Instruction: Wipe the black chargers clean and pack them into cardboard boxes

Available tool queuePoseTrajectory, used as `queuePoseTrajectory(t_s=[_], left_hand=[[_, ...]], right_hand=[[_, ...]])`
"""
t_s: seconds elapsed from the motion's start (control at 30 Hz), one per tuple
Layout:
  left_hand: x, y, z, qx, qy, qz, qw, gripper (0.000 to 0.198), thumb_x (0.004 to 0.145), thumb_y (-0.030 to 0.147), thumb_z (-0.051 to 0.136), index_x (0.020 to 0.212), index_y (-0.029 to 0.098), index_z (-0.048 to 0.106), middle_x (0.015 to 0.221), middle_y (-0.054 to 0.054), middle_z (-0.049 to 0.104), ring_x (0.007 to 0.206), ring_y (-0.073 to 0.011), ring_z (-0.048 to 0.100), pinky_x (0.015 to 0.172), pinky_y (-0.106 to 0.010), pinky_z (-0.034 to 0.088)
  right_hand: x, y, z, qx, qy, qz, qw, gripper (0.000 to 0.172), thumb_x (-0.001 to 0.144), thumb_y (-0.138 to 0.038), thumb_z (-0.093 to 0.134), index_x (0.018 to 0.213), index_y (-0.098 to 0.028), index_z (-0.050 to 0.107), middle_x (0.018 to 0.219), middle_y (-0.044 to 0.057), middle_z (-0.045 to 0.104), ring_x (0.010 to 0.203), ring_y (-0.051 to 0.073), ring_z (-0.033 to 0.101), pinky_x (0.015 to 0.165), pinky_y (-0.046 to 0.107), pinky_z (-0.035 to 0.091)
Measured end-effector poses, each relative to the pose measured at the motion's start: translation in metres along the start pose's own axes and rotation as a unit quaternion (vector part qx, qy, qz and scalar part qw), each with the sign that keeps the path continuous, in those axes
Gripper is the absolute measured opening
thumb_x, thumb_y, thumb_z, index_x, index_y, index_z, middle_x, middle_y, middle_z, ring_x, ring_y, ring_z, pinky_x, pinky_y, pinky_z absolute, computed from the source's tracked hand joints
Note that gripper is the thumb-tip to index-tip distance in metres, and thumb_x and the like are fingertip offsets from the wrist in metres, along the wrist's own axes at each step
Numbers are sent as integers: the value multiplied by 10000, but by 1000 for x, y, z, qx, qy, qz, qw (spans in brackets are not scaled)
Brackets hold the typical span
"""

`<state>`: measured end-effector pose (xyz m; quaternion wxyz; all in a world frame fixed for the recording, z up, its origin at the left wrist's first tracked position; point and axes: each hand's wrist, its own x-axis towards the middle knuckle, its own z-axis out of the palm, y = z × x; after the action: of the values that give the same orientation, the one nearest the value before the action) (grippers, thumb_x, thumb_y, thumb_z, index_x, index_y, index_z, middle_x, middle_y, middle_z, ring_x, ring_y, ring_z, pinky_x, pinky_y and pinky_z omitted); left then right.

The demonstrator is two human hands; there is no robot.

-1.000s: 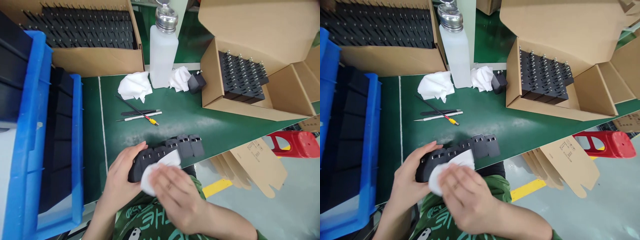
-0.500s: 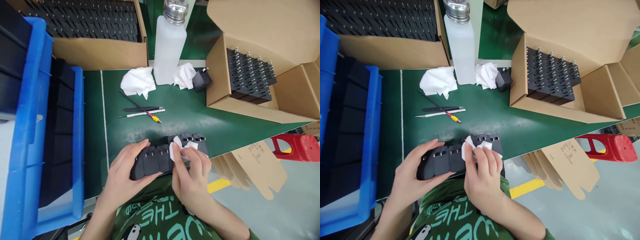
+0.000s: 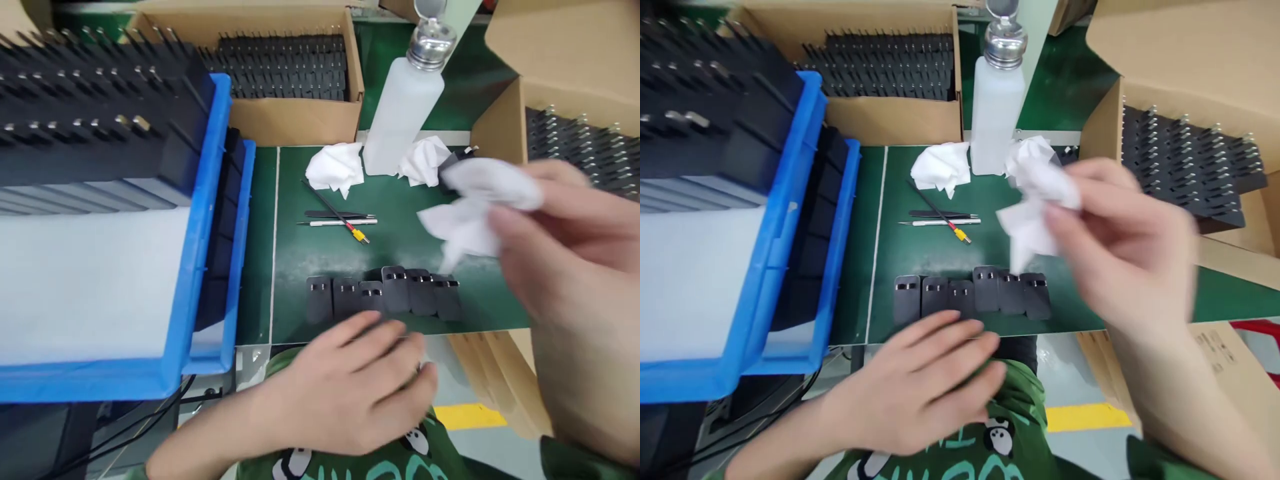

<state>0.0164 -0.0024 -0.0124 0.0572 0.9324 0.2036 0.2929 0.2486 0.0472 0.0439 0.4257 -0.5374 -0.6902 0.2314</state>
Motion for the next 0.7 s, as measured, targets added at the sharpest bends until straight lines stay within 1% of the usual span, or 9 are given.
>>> queuePoseTrajectory(t_s=[0.07,0.1,0.17,0.23,0.27,0.33,0.4,0.57,0.7], left_hand=[[18,3,9,10,-62,78,995,273,1011,269,505,1195,201,695,1336,-24,681,1253,-205,605,1124,-373,452],[25,2,15,20,-87,92,992,309,1022,223,460,1238,198,680,1391,-20,651,1295,-202,585,1133,-368,441],[36,-5,23,37,-133,87,987,392,1046,185,368,1349,201,616,1490,2,573,1389,-184,515,1174,-347,393],[40,-13,27,49,-176,70,981,452,1062,174,294,1451,217,521,1566,42,480,1455,-140,431,1214,-303,331],[40,-15,28,50,-192,64,978,471,1063,173,273,1486,217,475,1590,53,440,1475,-122,396,1225,-283,307],[39,-18,27,45,-215,64,974,491,1057,170,267,1527,198,409,1622,55,381,1498,-110,349,1238,-270,282],[38,-17,26,29,-227,64,971,506,1043,165,288,1542,171,376,1637,43,352,1509,-118,328,1246,-278,273],[37,-17,28,0,-225,48,973,516,1045,184,278,1557,144,336,1645,37,340,1519,-124,304,1252,-286,263],[37,-17,30,5,-217,40,975,519,1040,186,274,1553,162,354,1639,44,350,1513,-119,317,1244,-280,271]], right_hand=[[37,2,30,30,-158,-101,982,251,926,-198,640,1075,-344,780,1101,45,648,969,213,605,734,340,459],[50,2,47,49,-255,-149,954,230,933,-189,620,1041,-306,787,1055,46,647,914,188,598,728,320,468],[66,2,80,69,-421,-209,880,292,959,-125,532,1056,-249,777,992,42,627,841,148,576,723,281,481],[71,4,100,76,-524,-226,818,354,970,-68,471,1113,-211,762,945,30,597,800,121,553,726,247,481],[72,7,105,81,-553,-228,797,360,981,-69,458,1133,-199,757,927,24,582,789,113,545,729,236,479],[73,14,104,91,-583,-224,775,328,1006,-121,469,1138,-194,760,908,20,563,783,109,535,732,227,473],[75,21,93,95,-595,-211,770,312,1017,-160,482,1127,-213,769,907,21,564,783,107,535,720,222,464],[83,38,62,108,-627,-155,755,329,992,-113,506,1082,-256,788,939,20,594,773,91,547,699,211,454],[87,44,57,123,-650,-146,736,319,995,-125,515,1071,-260,793,919,20,577,803,98,555,733,223,468]])
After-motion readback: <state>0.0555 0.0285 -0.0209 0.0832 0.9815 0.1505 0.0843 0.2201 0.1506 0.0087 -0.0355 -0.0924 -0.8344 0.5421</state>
